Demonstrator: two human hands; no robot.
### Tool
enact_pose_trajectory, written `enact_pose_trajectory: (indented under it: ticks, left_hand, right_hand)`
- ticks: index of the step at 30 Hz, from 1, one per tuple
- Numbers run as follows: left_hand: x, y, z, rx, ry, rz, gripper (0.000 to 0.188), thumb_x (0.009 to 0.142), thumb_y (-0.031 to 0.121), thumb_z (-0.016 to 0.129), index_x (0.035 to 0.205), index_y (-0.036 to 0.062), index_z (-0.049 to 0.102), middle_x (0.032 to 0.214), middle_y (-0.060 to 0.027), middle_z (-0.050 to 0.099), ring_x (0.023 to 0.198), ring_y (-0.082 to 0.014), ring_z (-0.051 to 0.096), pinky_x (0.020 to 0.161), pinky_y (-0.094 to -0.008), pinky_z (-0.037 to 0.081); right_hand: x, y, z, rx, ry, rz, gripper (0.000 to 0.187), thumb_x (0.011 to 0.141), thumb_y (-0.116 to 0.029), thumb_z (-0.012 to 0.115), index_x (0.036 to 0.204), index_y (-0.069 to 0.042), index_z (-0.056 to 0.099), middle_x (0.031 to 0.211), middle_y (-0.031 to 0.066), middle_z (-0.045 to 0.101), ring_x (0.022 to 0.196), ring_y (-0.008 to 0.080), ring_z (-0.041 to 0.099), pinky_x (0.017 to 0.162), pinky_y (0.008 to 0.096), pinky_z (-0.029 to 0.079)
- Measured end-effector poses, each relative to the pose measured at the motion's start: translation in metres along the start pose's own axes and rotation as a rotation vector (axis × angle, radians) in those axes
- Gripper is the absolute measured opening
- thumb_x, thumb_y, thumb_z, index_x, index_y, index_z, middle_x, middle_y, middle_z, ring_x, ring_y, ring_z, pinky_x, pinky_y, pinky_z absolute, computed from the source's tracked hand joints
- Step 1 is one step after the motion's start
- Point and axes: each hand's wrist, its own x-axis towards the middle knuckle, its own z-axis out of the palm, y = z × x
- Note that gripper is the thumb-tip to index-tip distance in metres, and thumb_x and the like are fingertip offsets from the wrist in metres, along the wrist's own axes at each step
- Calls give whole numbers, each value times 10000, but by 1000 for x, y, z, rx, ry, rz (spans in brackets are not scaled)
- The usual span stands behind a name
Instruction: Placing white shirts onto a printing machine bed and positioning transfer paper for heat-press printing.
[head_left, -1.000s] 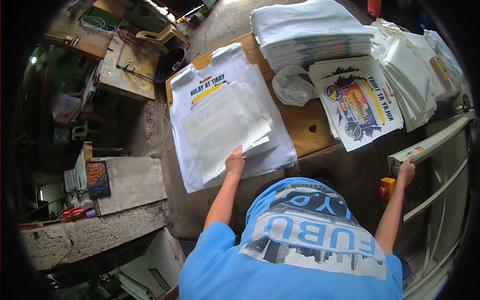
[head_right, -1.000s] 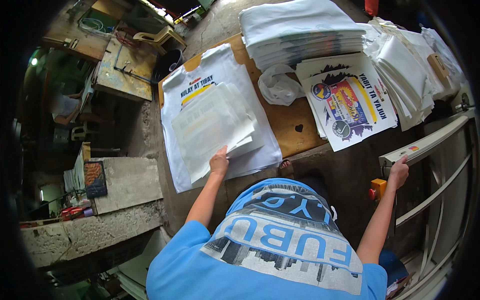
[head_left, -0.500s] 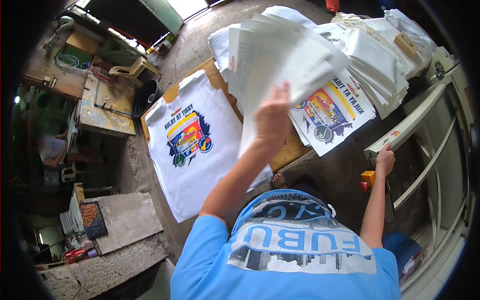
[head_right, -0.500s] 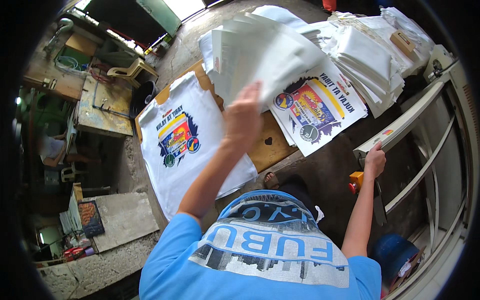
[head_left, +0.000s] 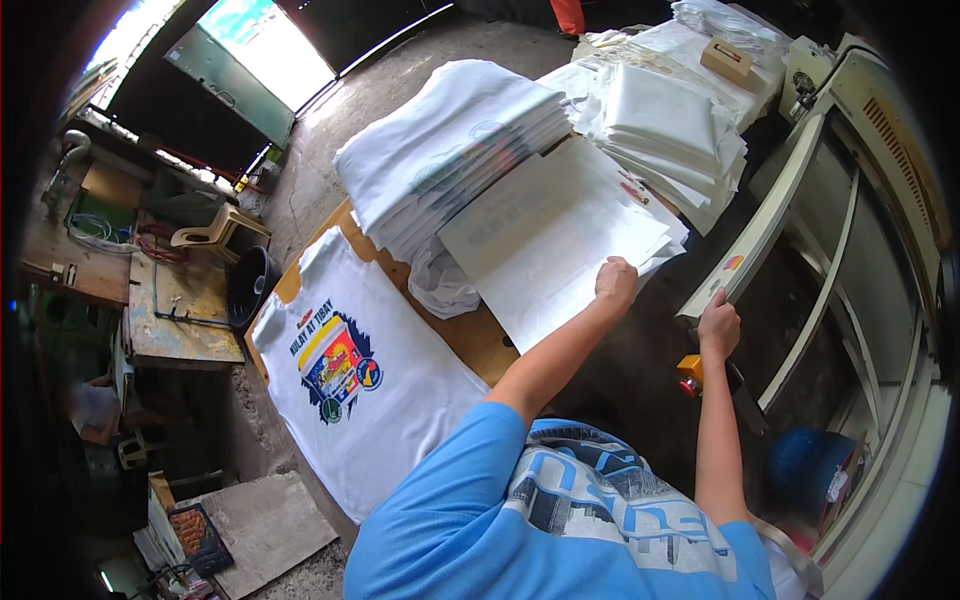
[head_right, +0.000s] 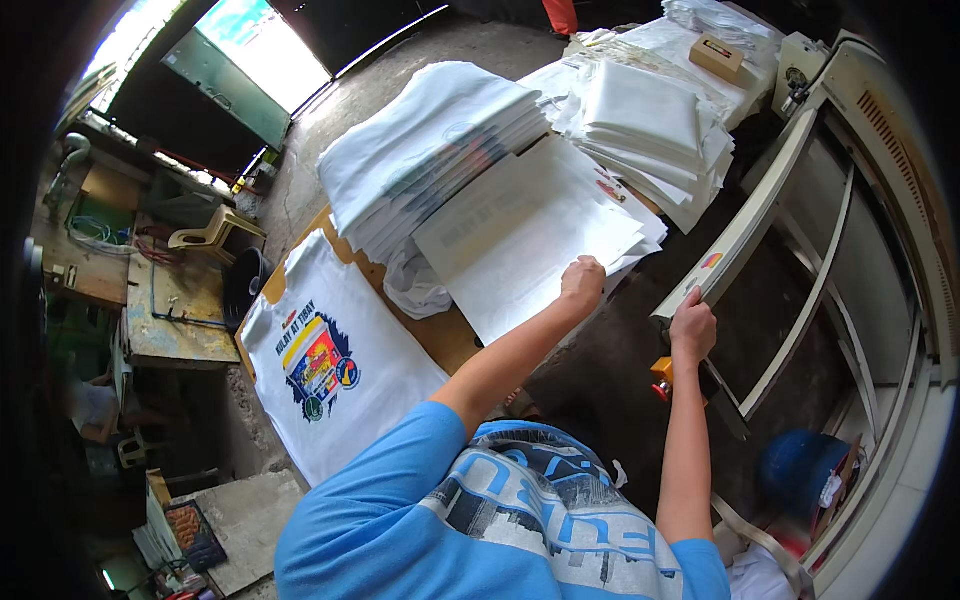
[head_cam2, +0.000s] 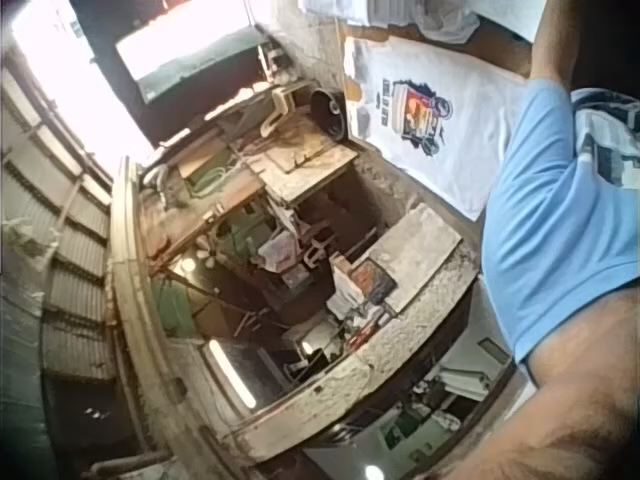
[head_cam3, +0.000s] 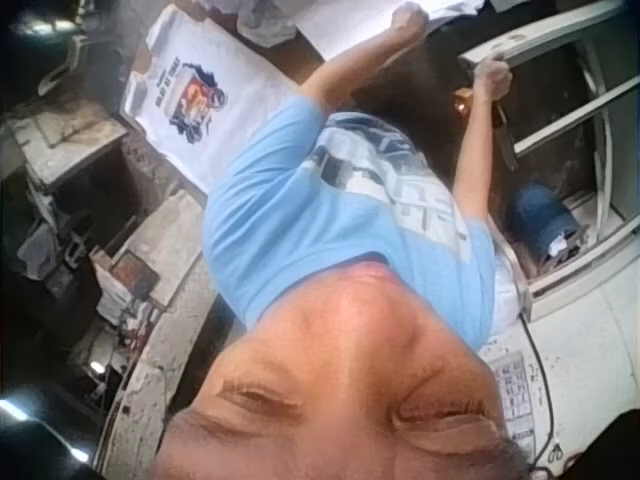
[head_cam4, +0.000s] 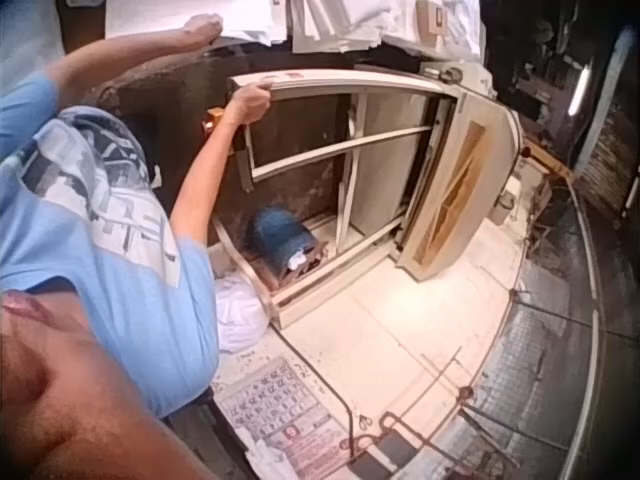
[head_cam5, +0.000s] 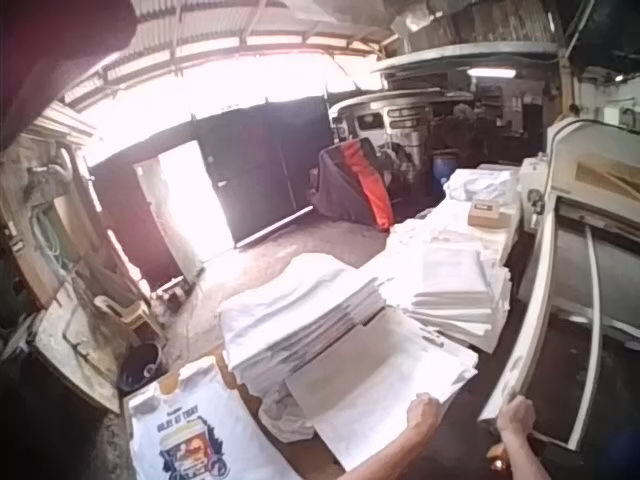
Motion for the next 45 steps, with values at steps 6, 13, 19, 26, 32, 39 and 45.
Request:
enact_pose_trajectory:
  ticks: [6,13,19,26,32,39,45]
  left_hand:
    - [20,-5,-5,-203,-65,-42,518,737,263,603,1123,-38,435,1013,-184,519,821,-293,593,685,-361,493]
    - [-72,-43,2,-159,223,92,630,801,434,482,1309,110,299,1330,-198,271,1155,-327,391,918,-528,299]
    - [-188,-198,13,-117,400,-357,702,818,422,452,1372,127,137,1429,-131,17,1320,-274,15,977,-575,33]
    - [-341,-298,58,-47,370,-936,687,835,471,377,1381,165,94,1438,-95,7,1322,-262,11,978,-587,11]
    - [-340,-234,87,1,283,-729,625,852,441,360,1377,195,128,1438,-71,60,1321,-259,63,1000,-560,22]
    - [-284,-239,21,-155,347,-357,609,858,430,352,1376,190,140,1439,-69,46,1326,-220,41,1015,-527,7]
    - [-283,-263,60,5,174,-440,606,830,433,394,1357,192,214,1431,-79,94,1316,-252,88,996,-569,43]
  right_hand:
    - [1,-1,4,8,-2,-2,583,885,-404,269,736,27,633,760,223,611,750,386,588,666,459,479]
    - [-3,-6,8,-14,-15,-22,602,881,-424,264,750,39,625,776,235,607,764,393,584,680,464,473]
    - [-1,0,4,-23,-37,17,619,881,-453,241,813,27,626,834,235,605,818,396,575,705,477,462]
    - [6,4,6,-26,-67,3,632,884,-466,223,854,25,620,891,227,602,857,386,568,735,457,464]
    - [9,9,15,-34,-77,5,646,880,-483,204,910,15,616,922,218,600,892,385,558,752,456,459]
    - [6,17,17,-24,-73,4,642,878,-486,212,923,11,616,940,212,599,902,378,558,750,457,460]
    - [-4,3,11,-35,-90,8,637,878,-486,217,920,7,618,941,208,601,896,374,563,748,453,464]
